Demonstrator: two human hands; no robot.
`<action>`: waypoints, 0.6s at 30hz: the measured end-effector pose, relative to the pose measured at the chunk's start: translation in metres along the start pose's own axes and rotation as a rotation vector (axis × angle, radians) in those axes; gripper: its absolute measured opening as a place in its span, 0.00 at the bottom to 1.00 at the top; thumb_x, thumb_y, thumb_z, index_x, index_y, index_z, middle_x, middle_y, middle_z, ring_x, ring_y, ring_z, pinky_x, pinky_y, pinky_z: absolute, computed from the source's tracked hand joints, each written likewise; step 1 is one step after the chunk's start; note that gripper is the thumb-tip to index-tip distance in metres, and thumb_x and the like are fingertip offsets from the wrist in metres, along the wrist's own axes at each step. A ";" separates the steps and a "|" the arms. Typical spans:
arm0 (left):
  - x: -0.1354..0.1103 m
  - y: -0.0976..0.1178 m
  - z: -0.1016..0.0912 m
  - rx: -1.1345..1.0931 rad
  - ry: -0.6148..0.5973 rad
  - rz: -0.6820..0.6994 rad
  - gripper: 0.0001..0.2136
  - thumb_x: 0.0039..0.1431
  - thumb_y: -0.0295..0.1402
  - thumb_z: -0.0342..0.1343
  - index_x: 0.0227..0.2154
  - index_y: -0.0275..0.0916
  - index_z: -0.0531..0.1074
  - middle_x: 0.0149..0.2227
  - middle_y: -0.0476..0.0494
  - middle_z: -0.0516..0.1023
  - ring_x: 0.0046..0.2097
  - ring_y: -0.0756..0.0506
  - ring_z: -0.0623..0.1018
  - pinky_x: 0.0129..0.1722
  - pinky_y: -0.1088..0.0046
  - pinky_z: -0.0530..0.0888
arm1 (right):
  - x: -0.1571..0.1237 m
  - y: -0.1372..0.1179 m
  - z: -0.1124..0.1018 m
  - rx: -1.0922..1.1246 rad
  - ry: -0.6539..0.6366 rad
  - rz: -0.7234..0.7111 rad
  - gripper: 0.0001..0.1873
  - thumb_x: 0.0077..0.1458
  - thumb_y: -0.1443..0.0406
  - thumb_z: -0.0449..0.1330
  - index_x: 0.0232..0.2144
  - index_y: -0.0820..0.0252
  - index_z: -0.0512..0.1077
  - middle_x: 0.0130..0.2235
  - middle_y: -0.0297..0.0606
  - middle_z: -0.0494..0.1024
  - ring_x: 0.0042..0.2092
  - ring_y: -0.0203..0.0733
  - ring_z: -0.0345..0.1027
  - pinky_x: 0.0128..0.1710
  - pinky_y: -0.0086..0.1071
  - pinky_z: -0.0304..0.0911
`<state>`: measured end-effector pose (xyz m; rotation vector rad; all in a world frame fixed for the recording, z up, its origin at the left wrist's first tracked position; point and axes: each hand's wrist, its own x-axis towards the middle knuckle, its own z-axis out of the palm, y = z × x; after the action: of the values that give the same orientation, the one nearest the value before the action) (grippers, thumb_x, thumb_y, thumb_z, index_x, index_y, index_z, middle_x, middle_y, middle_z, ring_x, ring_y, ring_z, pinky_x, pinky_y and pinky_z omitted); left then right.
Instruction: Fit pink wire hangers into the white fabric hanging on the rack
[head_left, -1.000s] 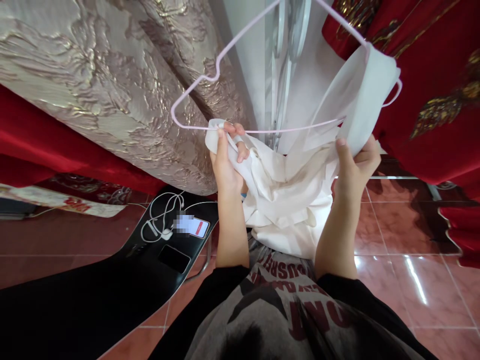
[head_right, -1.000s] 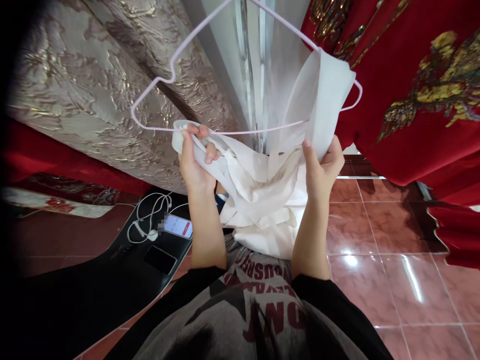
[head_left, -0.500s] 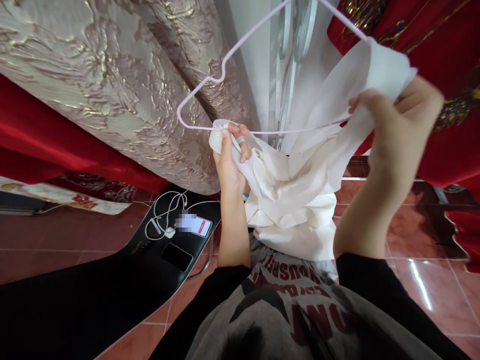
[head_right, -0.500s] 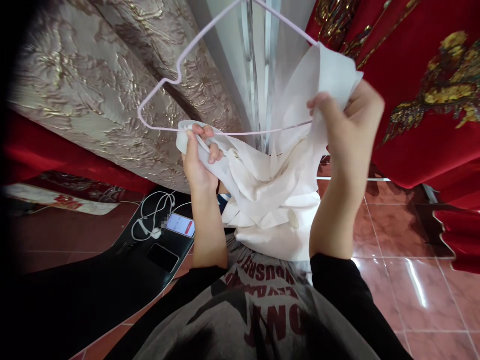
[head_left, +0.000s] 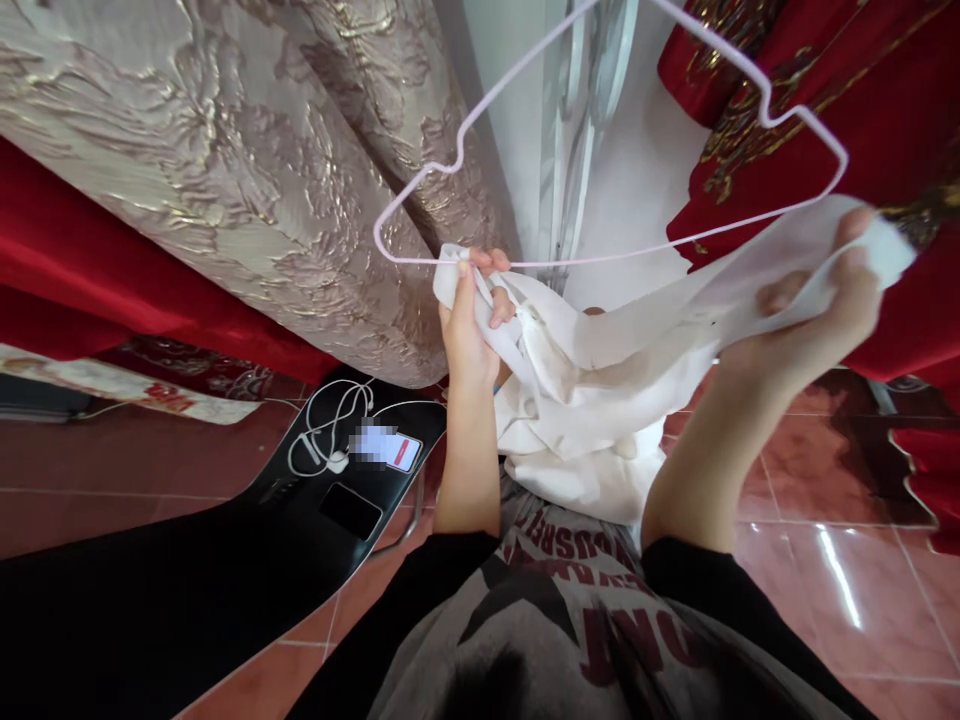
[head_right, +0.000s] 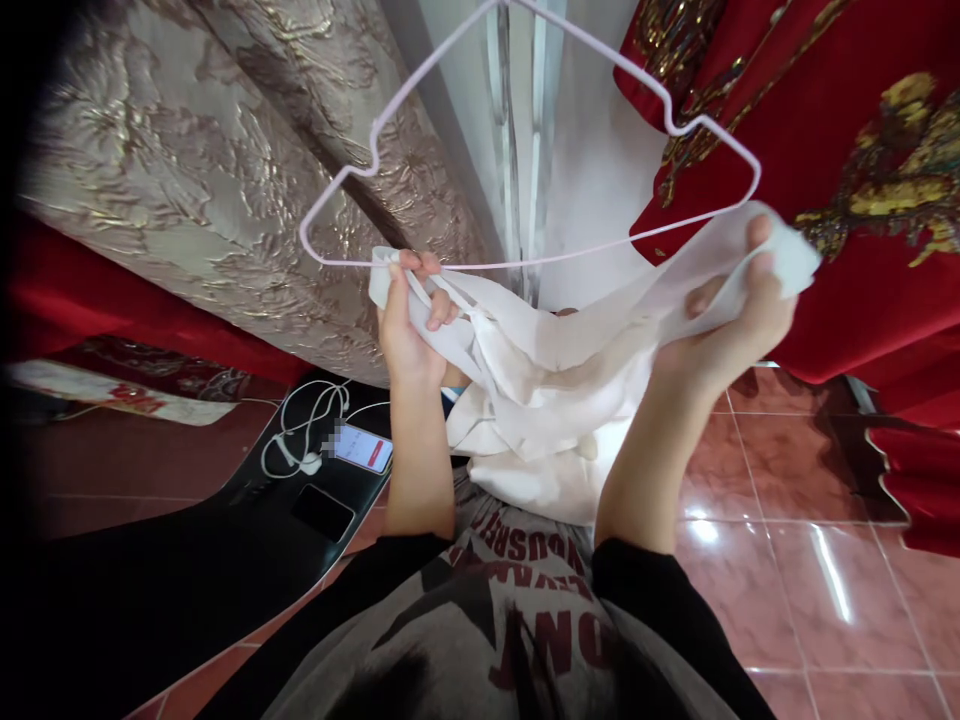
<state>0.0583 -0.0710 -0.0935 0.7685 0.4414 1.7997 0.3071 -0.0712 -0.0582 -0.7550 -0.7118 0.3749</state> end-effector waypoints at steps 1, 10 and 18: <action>-0.001 -0.002 0.001 -0.006 0.004 -0.006 0.13 0.74 0.33 0.45 0.33 0.39 0.70 0.35 0.47 0.74 0.17 0.57 0.52 0.17 0.75 0.54 | -0.017 0.006 0.006 -0.023 -0.036 -0.019 0.12 0.56 0.59 0.57 0.37 0.62 0.73 0.45 0.37 0.76 0.19 0.21 0.45 0.15 0.24 0.47; -0.009 -0.003 0.005 0.081 0.103 -0.060 0.11 0.72 0.36 0.49 0.36 0.39 0.73 0.41 0.43 0.79 0.17 0.57 0.55 0.17 0.78 0.61 | -0.050 0.052 0.045 -0.314 -0.622 -0.109 0.15 0.63 0.51 0.54 0.40 0.57 0.67 0.37 0.34 0.75 0.43 0.35 0.73 0.55 0.42 0.71; 0.003 0.046 -0.022 0.176 0.248 -0.127 0.19 0.71 0.34 0.40 0.36 0.37 0.77 0.45 0.40 0.81 0.23 0.52 0.63 0.25 0.74 0.66 | -0.054 0.056 0.034 -0.370 -0.555 -0.121 0.20 0.58 0.49 0.60 0.44 0.55 0.66 0.42 0.37 0.73 0.46 0.38 0.72 0.55 0.43 0.70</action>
<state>0.0108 -0.0831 -0.0798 0.6236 0.8032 1.7589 0.2416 -0.0460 -0.1055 -0.9619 -1.3695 0.3485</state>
